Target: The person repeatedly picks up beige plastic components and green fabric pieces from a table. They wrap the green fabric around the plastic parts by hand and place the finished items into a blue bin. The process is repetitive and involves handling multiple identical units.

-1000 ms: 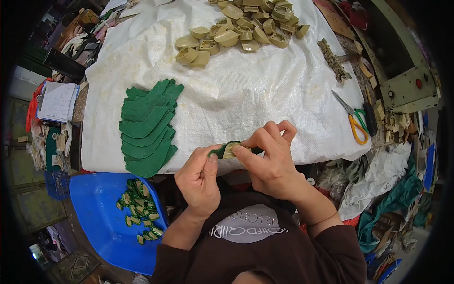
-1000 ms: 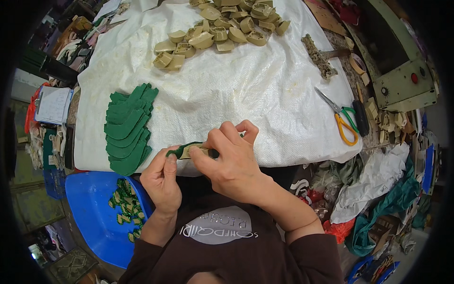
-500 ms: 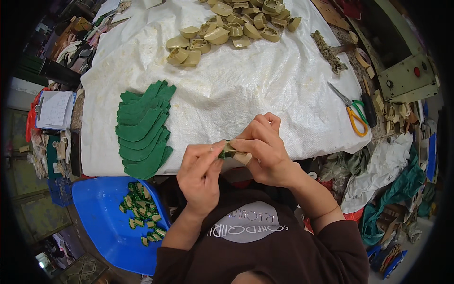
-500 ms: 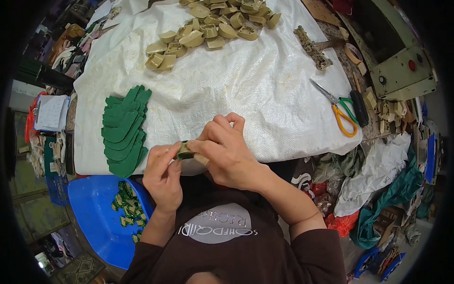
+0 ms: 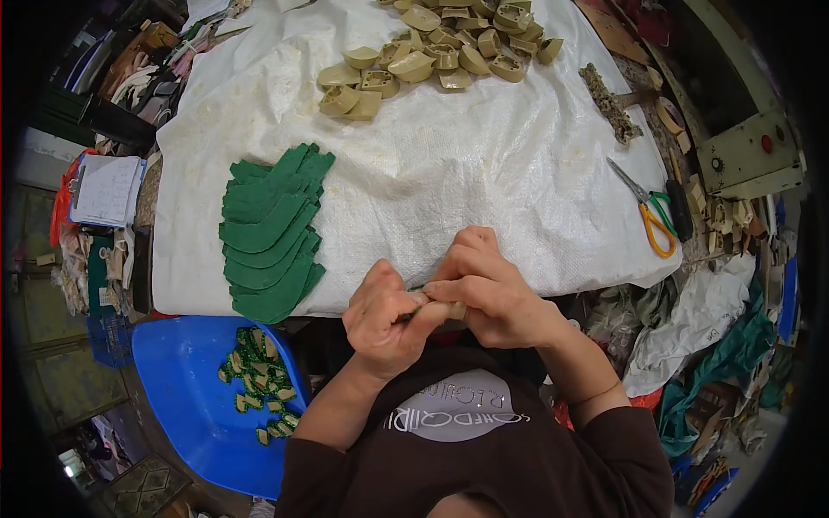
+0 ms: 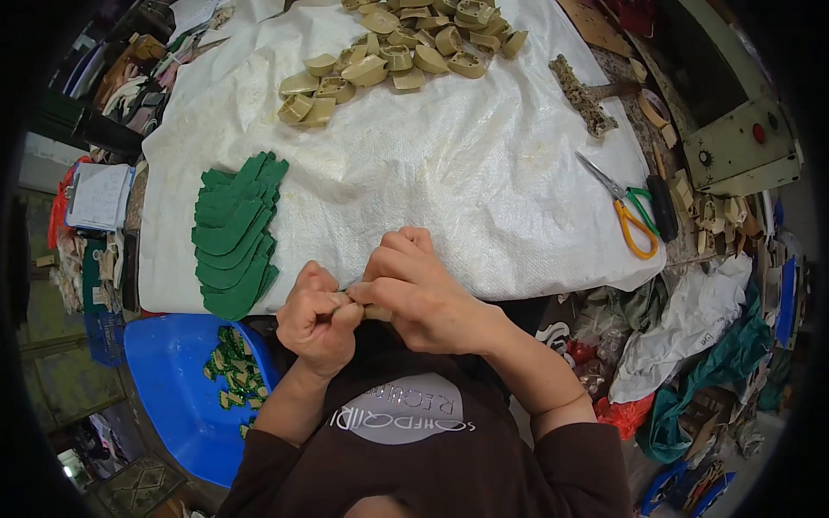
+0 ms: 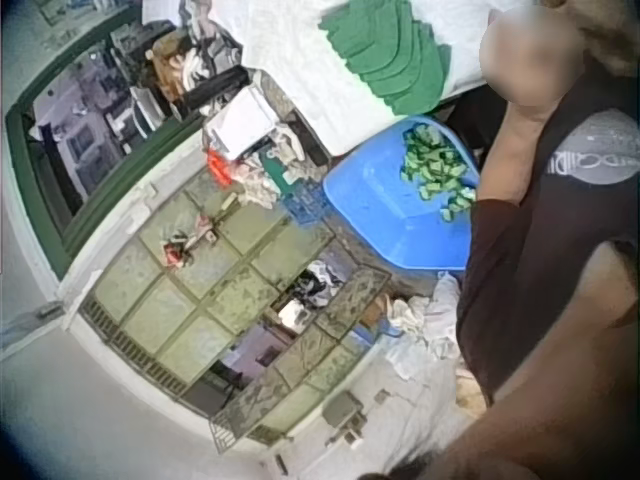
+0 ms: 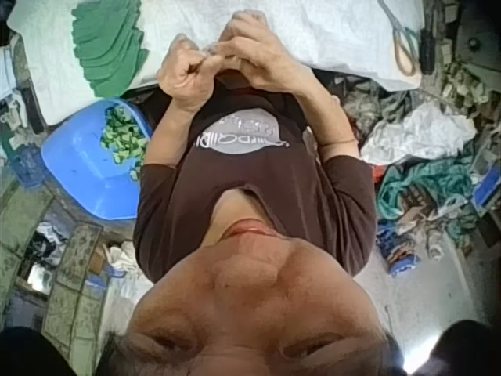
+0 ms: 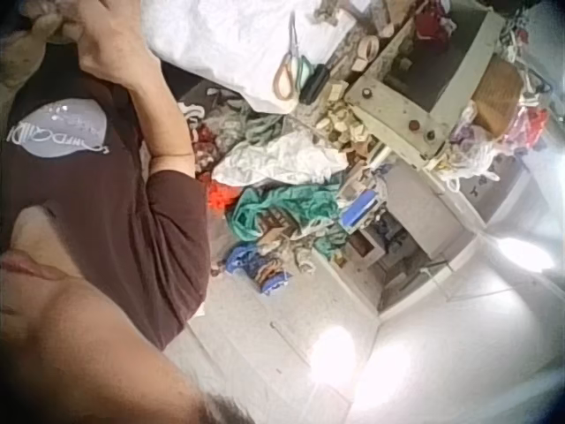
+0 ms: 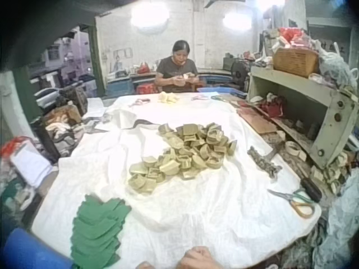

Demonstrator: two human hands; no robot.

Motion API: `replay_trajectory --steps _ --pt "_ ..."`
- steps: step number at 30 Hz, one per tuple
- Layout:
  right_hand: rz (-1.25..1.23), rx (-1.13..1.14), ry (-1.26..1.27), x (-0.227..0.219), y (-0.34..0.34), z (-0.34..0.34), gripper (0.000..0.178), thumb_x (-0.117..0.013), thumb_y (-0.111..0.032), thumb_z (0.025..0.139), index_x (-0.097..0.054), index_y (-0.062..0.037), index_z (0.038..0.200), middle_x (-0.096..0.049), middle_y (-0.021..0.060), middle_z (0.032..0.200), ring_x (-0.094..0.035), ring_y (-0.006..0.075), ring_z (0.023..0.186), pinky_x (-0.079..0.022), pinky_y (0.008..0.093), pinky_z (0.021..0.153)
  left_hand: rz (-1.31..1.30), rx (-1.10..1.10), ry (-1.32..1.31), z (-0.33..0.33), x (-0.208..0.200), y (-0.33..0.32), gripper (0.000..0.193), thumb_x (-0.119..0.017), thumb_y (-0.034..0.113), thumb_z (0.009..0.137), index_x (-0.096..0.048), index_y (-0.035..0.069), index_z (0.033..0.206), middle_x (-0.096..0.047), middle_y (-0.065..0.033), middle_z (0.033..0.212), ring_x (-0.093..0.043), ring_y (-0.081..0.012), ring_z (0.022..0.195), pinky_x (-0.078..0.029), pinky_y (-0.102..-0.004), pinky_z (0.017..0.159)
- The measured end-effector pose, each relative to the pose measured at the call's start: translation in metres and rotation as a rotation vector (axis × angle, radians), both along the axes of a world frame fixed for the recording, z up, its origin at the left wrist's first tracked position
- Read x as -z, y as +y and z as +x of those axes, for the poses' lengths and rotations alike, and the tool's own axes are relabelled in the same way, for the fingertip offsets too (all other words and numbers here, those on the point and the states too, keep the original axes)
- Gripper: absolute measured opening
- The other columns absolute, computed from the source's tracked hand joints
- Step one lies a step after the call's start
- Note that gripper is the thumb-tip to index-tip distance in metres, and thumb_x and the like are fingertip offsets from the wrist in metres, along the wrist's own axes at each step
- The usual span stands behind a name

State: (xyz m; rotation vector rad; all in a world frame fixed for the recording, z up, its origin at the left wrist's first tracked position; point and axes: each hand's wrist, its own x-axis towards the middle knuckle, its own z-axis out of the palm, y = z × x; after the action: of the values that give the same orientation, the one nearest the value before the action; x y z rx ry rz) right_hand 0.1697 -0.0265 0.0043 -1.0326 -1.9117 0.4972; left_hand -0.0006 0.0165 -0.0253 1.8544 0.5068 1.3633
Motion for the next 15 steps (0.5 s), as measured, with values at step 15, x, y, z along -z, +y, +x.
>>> replay_trajectory --steps 15 --pt "-0.443 0.143 0.494 -0.002 -0.019 0.000 0.028 -0.068 -0.017 0.082 -0.059 -0.0041 0.104 -0.058 0.0153 0.106 -0.055 0.0237 0.100 -0.041 0.0356 0.089 0.135 -0.221 0.016 -0.020 -0.021 0.016 0.037 -0.069 -0.013 0.058 -0.064 0.011 0.086 -0.050 -0.0061 0.083 -0.044 -0.0217 0.073 -0.038 -0.0329 0.068"
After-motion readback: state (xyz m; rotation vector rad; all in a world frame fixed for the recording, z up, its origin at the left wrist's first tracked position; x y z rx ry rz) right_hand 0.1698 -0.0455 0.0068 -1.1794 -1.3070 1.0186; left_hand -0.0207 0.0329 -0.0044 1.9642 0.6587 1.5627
